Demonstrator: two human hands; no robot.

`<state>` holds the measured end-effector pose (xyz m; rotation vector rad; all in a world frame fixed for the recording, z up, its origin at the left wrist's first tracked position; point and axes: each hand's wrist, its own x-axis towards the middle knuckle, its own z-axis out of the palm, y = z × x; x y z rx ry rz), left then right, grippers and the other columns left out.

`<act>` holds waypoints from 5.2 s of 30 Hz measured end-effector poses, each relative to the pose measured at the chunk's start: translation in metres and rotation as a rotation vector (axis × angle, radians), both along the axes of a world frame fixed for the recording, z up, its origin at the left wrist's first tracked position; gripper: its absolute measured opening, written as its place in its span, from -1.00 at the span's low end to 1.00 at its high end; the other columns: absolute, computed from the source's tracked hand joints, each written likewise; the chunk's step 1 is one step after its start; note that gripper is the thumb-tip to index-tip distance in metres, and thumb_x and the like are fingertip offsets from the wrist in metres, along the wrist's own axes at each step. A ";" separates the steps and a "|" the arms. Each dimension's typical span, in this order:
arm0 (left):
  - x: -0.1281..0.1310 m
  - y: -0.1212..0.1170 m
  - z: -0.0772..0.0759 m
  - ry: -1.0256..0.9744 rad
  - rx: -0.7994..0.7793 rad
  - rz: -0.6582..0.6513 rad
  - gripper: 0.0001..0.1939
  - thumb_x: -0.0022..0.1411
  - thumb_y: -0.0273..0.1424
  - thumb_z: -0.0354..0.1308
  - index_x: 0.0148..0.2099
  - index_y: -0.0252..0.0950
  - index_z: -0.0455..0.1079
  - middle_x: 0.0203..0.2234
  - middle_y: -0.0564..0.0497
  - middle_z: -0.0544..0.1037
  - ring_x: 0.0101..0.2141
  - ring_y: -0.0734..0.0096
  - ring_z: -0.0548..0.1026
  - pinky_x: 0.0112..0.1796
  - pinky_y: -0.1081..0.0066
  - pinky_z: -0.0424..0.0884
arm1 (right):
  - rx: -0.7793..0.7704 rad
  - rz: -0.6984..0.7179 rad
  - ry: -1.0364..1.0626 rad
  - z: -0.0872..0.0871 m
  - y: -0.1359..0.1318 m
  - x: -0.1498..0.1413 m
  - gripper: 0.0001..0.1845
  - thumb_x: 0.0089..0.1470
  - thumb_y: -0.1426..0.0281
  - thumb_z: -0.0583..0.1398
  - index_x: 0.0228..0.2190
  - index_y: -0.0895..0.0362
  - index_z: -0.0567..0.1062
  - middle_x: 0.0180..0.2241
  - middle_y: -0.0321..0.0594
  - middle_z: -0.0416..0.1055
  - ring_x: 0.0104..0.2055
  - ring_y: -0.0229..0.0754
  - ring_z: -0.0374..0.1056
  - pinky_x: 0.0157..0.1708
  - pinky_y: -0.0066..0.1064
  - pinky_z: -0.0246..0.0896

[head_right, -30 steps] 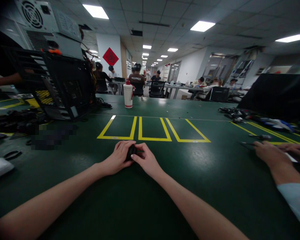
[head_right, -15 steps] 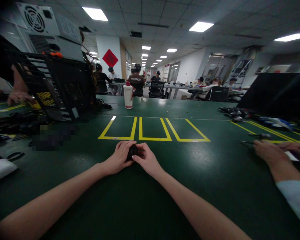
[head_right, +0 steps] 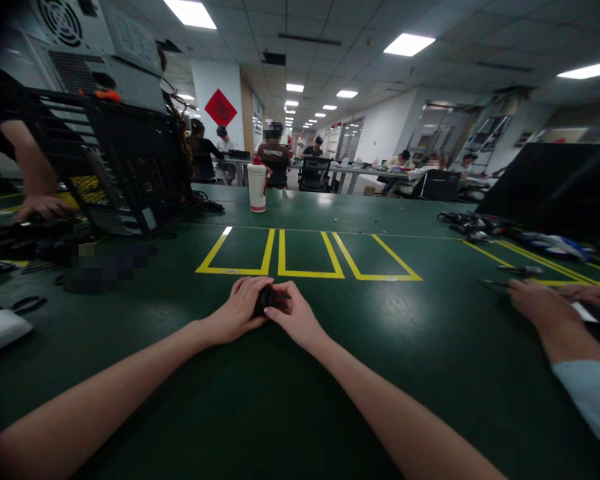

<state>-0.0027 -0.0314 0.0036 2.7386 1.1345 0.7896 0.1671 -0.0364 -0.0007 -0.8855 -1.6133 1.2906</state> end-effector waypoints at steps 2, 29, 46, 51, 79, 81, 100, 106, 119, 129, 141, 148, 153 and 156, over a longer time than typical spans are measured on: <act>0.000 0.000 0.000 -0.001 -0.003 0.000 -0.37 0.07 -0.38 0.05 0.12 -0.24 -0.17 0.00 -0.10 0.15 0.01 0.21 0.14 0.04 0.10 -0.03 | 0.009 0.003 0.030 0.000 -0.001 -0.001 -0.70 -0.13 0.41 0.18 -0.28 0.06 0.26 -0.22 -0.28 0.27 -0.17 -0.21 0.29 -0.17 -0.30 0.23; 0.001 0.000 0.001 -0.005 0.008 0.000 -0.39 0.08 -0.37 0.05 0.12 -0.24 -0.16 -0.01 -0.10 0.17 0.00 0.22 0.16 0.03 0.11 -0.02 | 0.014 -0.029 -0.036 0.002 0.000 0.000 -0.66 -0.08 0.39 0.13 -0.18 0.06 0.27 -0.16 -0.22 0.26 -0.12 -0.18 0.26 -0.13 -0.25 0.20; 0.002 -0.001 0.002 0.006 -0.005 0.009 -0.38 0.06 -0.39 0.06 0.12 -0.27 -0.15 0.00 -0.10 0.16 0.01 0.25 0.13 0.05 0.15 -0.04 | 0.052 -0.038 -0.077 -0.002 0.002 0.000 -0.63 -0.07 0.40 0.14 -0.15 0.09 0.24 -0.14 -0.20 0.25 -0.08 -0.18 0.23 -0.05 -0.23 0.14; 0.002 -0.001 0.002 -0.003 -0.006 0.007 -0.39 0.06 -0.39 0.05 0.11 -0.25 -0.15 -0.01 -0.09 0.16 0.01 0.24 0.13 0.04 0.13 -0.03 | 0.048 -0.001 -0.004 -0.001 0.001 -0.001 -0.67 -0.12 0.42 0.18 -0.24 0.08 0.25 -0.21 -0.25 0.28 -0.10 -0.18 0.25 -0.11 -0.26 0.20; 0.002 0.001 -0.001 -0.011 0.003 0.014 -0.39 0.05 -0.40 0.06 0.11 -0.26 -0.14 -0.02 -0.10 0.17 -0.01 0.23 0.14 0.03 0.13 -0.01 | 0.013 -0.058 -0.043 -0.001 0.001 -0.001 -0.63 -0.11 0.39 0.16 -0.18 0.08 0.27 -0.14 -0.20 0.28 -0.07 -0.17 0.23 -0.05 -0.22 0.14; 0.002 0.001 -0.001 -0.011 0.001 0.010 -0.38 0.05 -0.40 0.06 0.11 -0.25 -0.14 -0.02 -0.09 0.17 -0.01 0.23 0.14 0.03 0.13 -0.01 | 0.011 -0.022 -0.013 -0.001 0.000 -0.001 -0.64 -0.12 0.41 0.17 -0.21 0.08 0.27 -0.17 -0.23 0.29 -0.08 -0.18 0.24 -0.07 -0.24 0.16; 0.001 0.000 0.001 -0.013 0.001 0.005 -0.37 0.04 -0.40 0.07 0.11 -0.23 -0.15 -0.02 -0.09 0.17 0.00 0.23 0.15 0.03 0.12 -0.01 | 0.016 -0.009 0.055 0.002 -0.002 -0.002 -0.69 -0.14 0.43 0.18 -0.27 0.09 0.26 -0.25 -0.27 0.30 -0.14 -0.21 0.27 -0.12 -0.29 0.21; 0.003 0.000 0.000 -0.012 0.025 0.016 -0.39 0.05 -0.38 0.07 0.10 -0.25 -0.14 -0.03 -0.11 0.18 -0.01 0.22 0.17 0.02 0.11 0.02 | 0.039 -0.034 0.031 0.002 0.001 -0.002 -0.77 -0.08 0.39 0.14 -0.29 0.09 0.29 -0.25 -0.27 0.30 -0.15 -0.22 0.28 -0.12 -0.29 0.19; 0.001 0.000 0.002 -0.003 -0.011 0.004 -0.38 0.06 -0.38 0.06 0.12 -0.24 -0.16 -0.02 -0.09 0.17 0.00 0.23 0.14 0.03 0.12 -0.01 | 0.028 -0.013 0.064 0.000 0.000 -0.002 -0.76 -0.12 0.44 0.16 -0.32 0.08 0.28 -0.27 -0.29 0.30 -0.14 -0.22 0.27 -0.14 -0.31 0.23; 0.001 0.000 0.002 -0.005 -0.015 0.006 -0.38 0.06 -0.39 0.05 0.12 -0.23 -0.16 -0.02 -0.09 0.17 0.00 0.21 0.15 0.03 0.10 -0.01 | 0.010 -0.031 -0.026 0.000 0.000 0.001 -0.63 -0.10 0.41 0.15 -0.18 0.08 0.26 -0.15 -0.22 0.28 -0.07 -0.18 0.23 -0.06 -0.24 0.15; 0.002 -0.001 0.004 -0.009 -0.012 -0.004 -0.40 0.07 -0.40 0.04 0.11 -0.24 -0.16 -0.03 -0.10 0.18 -0.01 0.20 0.15 0.02 0.09 0.00 | 0.024 -0.052 -0.004 -0.002 0.002 -0.001 -0.60 -0.11 0.42 0.16 -0.16 0.09 0.25 -0.13 -0.20 0.27 -0.08 -0.19 0.24 -0.06 -0.25 0.16; 0.001 0.000 0.002 -0.004 -0.008 0.007 -0.39 0.06 -0.41 0.05 0.11 -0.26 -0.15 -0.02 -0.10 0.17 0.00 0.23 0.14 0.03 0.15 -0.01 | 0.038 -0.003 0.052 -0.002 0.000 -0.002 -0.67 -0.15 0.44 0.19 -0.26 0.07 0.27 -0.23 -0.27 0.30 -0.11 -0.19 0.26 -0.09 -0.26 0.19; 0.001 -0.001 0.003 -0.003 -0.026 0.001 -0.40 0.08 -0.38 0.04 0.12 -0.26 -0.15 -0.01 -0.09 0.16 0.01 0.25 0.13 0.04 0.15 -0.03 | 0.058 -0.040 0.029 0.000 -0.001 -0.001 -0.71 -0.10 0.44 0.15 -0.24 0.07 0.29 -0.18 -0.27 0.28 -0.08 -0.20 0.25 -0.07 -0.27 0.18; 0.001 -0.002 0.005 0.001 -0.033 0.002 -0.40 0.08 -0.38 0.04 0.12 -0.26 -0.15 -0.01 -0.09 0.16 0.01 0.25 0.13 0.05 0.15 -0.04 | 0.034 -0.051 -0.003 0.000 0.001 0.000 -0.61 -0.10 0.44 0.15 -0.16 0.06 0.25 -0.12 -0.23 0.25 -0.07 -0.19 0.24 -0.06 -0.25 0.16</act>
